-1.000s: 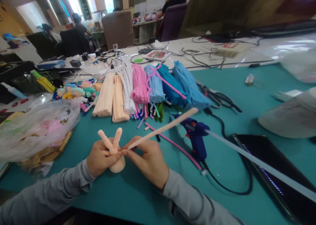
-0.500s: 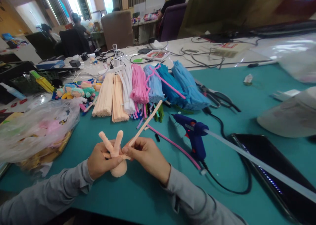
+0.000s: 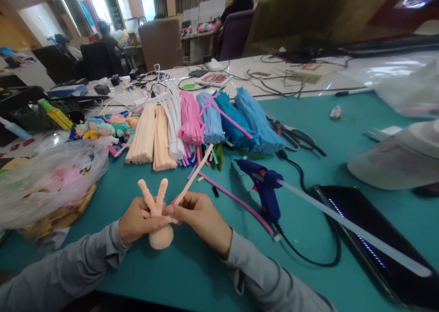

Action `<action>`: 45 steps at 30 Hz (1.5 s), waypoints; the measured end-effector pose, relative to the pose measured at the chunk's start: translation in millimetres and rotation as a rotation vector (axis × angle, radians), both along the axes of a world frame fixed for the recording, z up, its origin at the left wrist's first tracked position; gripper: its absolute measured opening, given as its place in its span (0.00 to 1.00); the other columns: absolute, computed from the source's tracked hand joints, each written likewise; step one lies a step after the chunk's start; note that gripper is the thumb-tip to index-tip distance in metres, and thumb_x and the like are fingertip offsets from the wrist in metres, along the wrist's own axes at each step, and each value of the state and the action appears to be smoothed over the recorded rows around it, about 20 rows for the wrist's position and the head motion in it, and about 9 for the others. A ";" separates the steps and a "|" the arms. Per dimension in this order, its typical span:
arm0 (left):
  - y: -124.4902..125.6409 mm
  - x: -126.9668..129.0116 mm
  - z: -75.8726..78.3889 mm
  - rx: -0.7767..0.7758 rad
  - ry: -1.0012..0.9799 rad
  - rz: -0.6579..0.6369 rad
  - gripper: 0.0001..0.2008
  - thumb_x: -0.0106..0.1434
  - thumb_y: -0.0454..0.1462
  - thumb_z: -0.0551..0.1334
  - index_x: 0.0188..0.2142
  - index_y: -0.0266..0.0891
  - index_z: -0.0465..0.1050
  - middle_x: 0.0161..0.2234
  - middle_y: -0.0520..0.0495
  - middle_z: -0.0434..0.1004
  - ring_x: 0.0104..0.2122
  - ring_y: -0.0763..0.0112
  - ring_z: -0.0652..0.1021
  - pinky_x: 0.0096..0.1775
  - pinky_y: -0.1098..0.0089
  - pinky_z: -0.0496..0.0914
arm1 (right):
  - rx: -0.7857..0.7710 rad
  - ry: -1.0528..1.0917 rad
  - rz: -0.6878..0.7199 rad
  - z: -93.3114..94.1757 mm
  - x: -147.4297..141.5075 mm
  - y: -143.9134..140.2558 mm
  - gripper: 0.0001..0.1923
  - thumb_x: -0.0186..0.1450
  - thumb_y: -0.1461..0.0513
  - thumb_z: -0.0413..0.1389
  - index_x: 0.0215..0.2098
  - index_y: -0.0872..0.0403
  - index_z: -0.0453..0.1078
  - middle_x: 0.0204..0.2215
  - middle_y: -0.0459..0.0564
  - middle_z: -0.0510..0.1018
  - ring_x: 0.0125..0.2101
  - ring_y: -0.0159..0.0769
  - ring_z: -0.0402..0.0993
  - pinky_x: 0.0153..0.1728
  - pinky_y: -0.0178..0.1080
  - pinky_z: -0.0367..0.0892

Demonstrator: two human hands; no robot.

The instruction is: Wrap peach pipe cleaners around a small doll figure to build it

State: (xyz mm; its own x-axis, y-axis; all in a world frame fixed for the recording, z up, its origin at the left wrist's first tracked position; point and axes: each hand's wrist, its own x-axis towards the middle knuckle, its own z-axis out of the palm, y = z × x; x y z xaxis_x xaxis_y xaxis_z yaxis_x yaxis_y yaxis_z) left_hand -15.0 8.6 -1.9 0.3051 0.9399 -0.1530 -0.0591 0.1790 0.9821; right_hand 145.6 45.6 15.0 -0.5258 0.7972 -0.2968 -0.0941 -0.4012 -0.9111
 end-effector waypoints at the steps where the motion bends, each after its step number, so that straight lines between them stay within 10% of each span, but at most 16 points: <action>1: -0.4 0.2 -0.5 -0.013 -0.013 0.008 0.14 0.49 0.40 0.66 0.33 0.32 0.77 0.32 0.40 0.82 0.34 0.58 0.80 0.37 0.63 0.74 | -0.012 0.013 0.005 -0.2 0.0 0.0 0.16 0.40 0.57 0.69 0.18 0.59 0.69 0.14 0.40 0.71 0.18 0.23 0.63 0.22 0.29 0.57; 12: 1.1 1.9 -3.9 -0.042 -0.218 0.025 0.14 0.43 0.43 0.70 0.22 0.35 0.72 0.25 0.47 0.77 0.29 0.65 0.77 0.33 0.67 0.71 | 0.104 0.062 0.001 -3.0 -0.4 -0.9 0.17 0.45 0.54 0.67 0.18 0.57 0.68 0.15 0.41 0.70 0.19 0.24 0.62 0.23 0.30 0.59; 29: 5.7 0.2 -6.6 0.089 0.009 0.331 0.08 0.47 0.39 0.67 0.22 0.35 0.74 0.25 0.44 0.79 0.27 0.64 0.78 0.32 0.66 0.72 | 1.272 -0.307 -0.129 -7.7 5.1 -9.6 0.06 0.62 0.67 0.53 0.29 0.55 0.70 0.22 0.49 0.74 0.24 0.32 0.69 0.25 0.34 0.65; 45: 1.9 3.0 10.0 0.252 0.368 0.335 0.03 0.47 0.35 0.64 0.21 0.38 0.72 0.22 0.48 0.77 0.23 0.69 0.76 0.28 0.71 0.69 | 1.439 -0.405 -0.096 -8.0 9.0 -7.4 0.08 0.64 0.65 0.52 0.29 0.55 0.71 0.23 0.49 0.74 0.23 0.31 0.67 0.24 0.34 0.62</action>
